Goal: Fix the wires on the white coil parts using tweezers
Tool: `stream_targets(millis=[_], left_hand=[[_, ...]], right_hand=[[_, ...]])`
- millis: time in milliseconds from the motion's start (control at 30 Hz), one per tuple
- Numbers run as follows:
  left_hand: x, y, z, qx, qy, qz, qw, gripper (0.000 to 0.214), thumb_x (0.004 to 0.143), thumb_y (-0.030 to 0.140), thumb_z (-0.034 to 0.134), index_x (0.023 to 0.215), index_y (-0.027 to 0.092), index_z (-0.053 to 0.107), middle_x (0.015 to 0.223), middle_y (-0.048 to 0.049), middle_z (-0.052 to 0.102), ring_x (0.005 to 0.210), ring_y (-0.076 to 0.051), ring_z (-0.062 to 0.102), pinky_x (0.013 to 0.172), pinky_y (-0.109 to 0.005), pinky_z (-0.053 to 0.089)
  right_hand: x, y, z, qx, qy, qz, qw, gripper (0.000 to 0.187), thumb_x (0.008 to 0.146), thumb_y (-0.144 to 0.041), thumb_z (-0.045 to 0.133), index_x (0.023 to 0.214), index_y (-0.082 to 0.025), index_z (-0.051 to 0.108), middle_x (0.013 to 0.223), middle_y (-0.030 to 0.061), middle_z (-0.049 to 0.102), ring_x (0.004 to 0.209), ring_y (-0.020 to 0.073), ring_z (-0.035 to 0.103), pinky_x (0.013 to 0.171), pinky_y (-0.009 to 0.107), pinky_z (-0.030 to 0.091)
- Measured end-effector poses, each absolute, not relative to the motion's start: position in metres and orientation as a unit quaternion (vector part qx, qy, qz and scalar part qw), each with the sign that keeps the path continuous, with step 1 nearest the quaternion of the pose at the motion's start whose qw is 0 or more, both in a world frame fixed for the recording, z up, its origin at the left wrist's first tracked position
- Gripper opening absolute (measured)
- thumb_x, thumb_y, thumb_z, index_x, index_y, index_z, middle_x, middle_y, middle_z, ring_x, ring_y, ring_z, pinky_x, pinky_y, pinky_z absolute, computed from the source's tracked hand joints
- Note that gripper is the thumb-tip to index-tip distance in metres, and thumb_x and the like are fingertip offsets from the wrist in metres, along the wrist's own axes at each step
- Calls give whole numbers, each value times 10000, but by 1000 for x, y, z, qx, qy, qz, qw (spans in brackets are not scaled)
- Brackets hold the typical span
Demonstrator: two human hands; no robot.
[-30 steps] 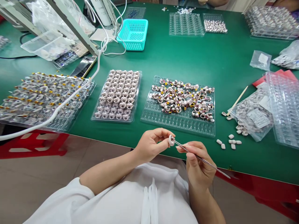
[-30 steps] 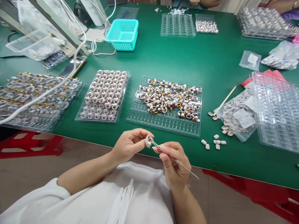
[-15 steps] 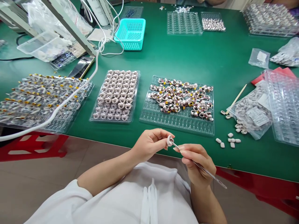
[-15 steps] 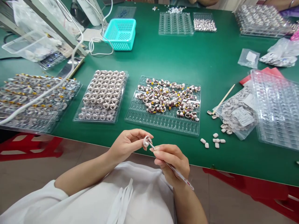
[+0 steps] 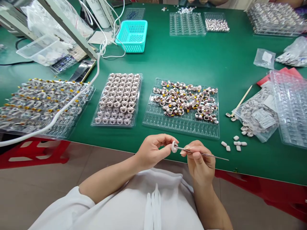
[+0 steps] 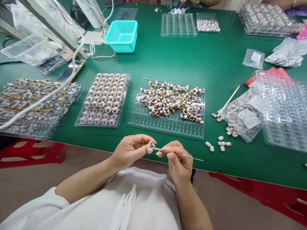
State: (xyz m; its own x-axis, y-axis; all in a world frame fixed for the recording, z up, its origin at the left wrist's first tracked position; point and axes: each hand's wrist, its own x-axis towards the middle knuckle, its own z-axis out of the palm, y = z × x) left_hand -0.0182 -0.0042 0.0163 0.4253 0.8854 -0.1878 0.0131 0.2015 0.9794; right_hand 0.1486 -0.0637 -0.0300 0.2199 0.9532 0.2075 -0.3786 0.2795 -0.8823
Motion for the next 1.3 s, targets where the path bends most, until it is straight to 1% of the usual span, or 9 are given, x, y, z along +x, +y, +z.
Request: stream_targets(millis=[167, 300, 400, 533, 600, 733, 867, 1033, 1300], left_hand=[[-17, -5, 14, 503, 416, 316, 688, 95, 830, 169, 667, 882, 118, 729, 688, -17, 695, 607, -93, 584, 551, -182, 455], [-19, -5, 13, 521, 411, 331, 671, 96, 846, 175, 672, 895, 121, 734, 725, -28, 712, 652, -104, 611, 611, -195, 494], [-19, -5, 14, 516, 413, 346, 666, 100, 858, 187, 682, 911, 123, 738, 761, -40, 731, 685, -110, 639, 641, -196, 514], [-17, -7, 15, 495, 397, 367, 680, 102, 862, 202, 704, 927, 135, 745, 800, -41, 747, 709, -107, 662, 674, -189, 535], [-15, -8, 14, 484, 391, 379, 685, 101, 859, 210, 717, 926, 141, 750, 820, -42, 752, 730, -110, 672, 695, -189, 544], [-12, -10, 11, 482, 396, 402, 671, 124, 847, 209, 737, 954, 149, 756, 844, -48, 759, 770, -123, 689, 728, -197, 555], [-11, -11, 7, 486, 399, 412, 660, 182, 835, 205, 744, 1008, 150, 755, 859, -58, 768, 783, -142, 708, 738, -218, 574], [-11, -12, 7, 497, 413, 418, 639, 187, 827, 221, 756, 997, 145, 771, 919, -80, 793, 831, -177, 743, 780, -246, 600], [-18, -6, 15, 567, 390, 376, 620, 236, 864, 189, 707, 1084, 155, 785, 1000, -84, 811, 913, -214, 770, 822, -265, 624]], right_hand=[[152, -61, -31, -362, -414, 474, 688, 160, 959, -297, 615, 1005, -282, 768, 869, 39, 639, 700, 171, 670, 613, 350, 580], [160, -59, -19, -375, -456, 391, 706, 217, 987, -317, 560, 962, -247, 765, 820, 55, 655, 824, 223, 651, 752, 425, 555], [164, -59, -11, -424, -482, 374, 670, 252, 1012, -259, 497, 1000, -243, 748, 889, 65, 676, 901, 233, 655, 807, 423, 529], [159, -61, -13, -506, -529, 398, 553, 248, 1000, -170, 498, 1106, -270, 699, 961, 38, 644, 815, 162, 622, 714, 318, 494], [152, -61, -16, -510, -550, 394, 532, 251, 983, -151, 523, 1131, -278, 681, 960, 30, 635, 806, 150, 604, 676, 289, 475], [142, -60, -19, -507, -535, 384, 556, 223, 935, -141, 587, 1087, -279, 676, 931, 22, 613, 778, 145, 567, 618, 262, 448], [137, -58, -20, -504, -517, 398, 566, 225, 886, -137, 637, 1062, -276, 653, 902, 11, 569, 759, 143, 542, 638, 273, 457], [130, -53, -20, -508, -509, 382, 580, 184, 876, -141, 635, 1016, -261, 628, 868, 1, 551, 755, 139, 549, 626, 269, 455], [129, -50, -14, -520, -465, 394, 599, 122, 876, -146, 618, 940, -238, 667, 825, 5, 567, 688, 123, 553, 552, 250, 443]])
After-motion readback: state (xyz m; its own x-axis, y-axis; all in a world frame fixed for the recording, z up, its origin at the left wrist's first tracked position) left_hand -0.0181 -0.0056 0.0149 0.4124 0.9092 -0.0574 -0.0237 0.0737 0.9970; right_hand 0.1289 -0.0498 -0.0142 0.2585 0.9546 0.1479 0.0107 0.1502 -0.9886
